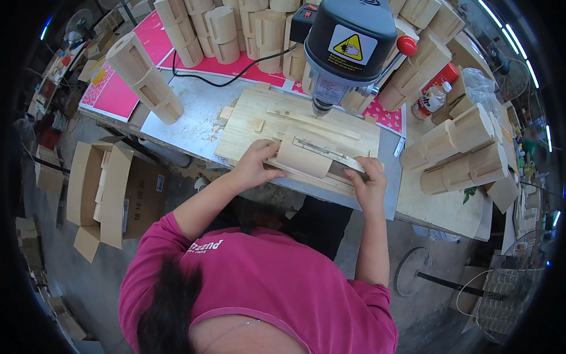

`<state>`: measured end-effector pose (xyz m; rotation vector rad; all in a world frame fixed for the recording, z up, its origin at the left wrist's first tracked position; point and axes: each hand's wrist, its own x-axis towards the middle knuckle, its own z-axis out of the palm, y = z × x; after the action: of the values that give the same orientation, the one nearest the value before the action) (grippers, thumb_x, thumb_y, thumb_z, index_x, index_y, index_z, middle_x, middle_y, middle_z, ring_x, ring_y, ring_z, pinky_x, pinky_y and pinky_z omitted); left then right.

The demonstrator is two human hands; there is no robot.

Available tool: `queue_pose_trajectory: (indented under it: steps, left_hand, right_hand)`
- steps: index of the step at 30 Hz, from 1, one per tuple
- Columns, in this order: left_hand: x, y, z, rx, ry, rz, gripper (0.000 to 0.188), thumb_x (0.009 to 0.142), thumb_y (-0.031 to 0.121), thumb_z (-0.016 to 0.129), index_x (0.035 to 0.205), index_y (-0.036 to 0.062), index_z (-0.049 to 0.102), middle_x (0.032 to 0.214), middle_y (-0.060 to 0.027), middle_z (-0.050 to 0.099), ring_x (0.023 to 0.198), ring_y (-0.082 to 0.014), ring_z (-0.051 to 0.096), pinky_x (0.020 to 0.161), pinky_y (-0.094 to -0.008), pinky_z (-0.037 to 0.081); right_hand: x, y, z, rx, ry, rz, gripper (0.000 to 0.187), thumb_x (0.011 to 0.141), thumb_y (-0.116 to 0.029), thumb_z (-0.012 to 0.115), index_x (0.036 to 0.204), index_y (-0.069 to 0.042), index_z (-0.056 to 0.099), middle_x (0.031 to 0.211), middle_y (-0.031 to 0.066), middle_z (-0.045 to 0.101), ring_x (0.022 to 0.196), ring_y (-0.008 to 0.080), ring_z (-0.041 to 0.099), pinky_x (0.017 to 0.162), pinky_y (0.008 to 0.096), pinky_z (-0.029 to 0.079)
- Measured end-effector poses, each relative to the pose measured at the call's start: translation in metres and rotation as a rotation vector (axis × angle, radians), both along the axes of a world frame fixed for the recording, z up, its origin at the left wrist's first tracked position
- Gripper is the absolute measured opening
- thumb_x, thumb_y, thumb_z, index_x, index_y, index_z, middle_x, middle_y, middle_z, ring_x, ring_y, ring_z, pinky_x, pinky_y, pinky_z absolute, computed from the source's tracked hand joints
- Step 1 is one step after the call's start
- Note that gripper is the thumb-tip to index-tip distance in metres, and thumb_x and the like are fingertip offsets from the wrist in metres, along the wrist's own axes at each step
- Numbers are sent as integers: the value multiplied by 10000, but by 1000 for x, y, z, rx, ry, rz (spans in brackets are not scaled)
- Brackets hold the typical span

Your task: Use a wood milling machine to cut grooves into small wooden blocks.

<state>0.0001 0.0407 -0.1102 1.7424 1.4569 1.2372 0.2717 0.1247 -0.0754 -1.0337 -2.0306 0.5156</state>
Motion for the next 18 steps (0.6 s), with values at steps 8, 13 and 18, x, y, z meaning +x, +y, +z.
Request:
queue_pose_trajectory:
  steps: [8, 13, 18]
  left_hand:
    - [3, 50, -17, 195, 479, 316, 568, 544, 272, 772, 1069, 141, 597, 823, 13, 563, 891, -210, 484, 769, -384, 306]
    - [-25, 53, -23, 154, 464, 250, 548, 556, 295, 769, 1059, 155, 601, 774, 25, 555, 859, -200, 494, 760, -376, 293]
    - [-46, 56, -22, 137, 446, 113, 512, 592, 301, 760, 1053, 146, 599, 768, 24, 554, 844, -190, 506, 761, -363, 301]
  right_hand:
    - [-14, 46, -2, 16, 44, -66, 312, 625, -14, 734, 917, -4, 622, 835, 104, 596, 778, 231, 571, 692, 285, 448]
    - [-35, 55, -9, 7, 83, -16, 324, 607, -26, 753, 901, -7, 617, 857, 101, 590, 839, 236, 556, 739, 302, 432]
    - [-38, 55, -3, -84, 45, 30, 372, 634, -30, 740, 973, -20, 588, 944, 90, 574, 929, 232, 535, 815, 317, 413]
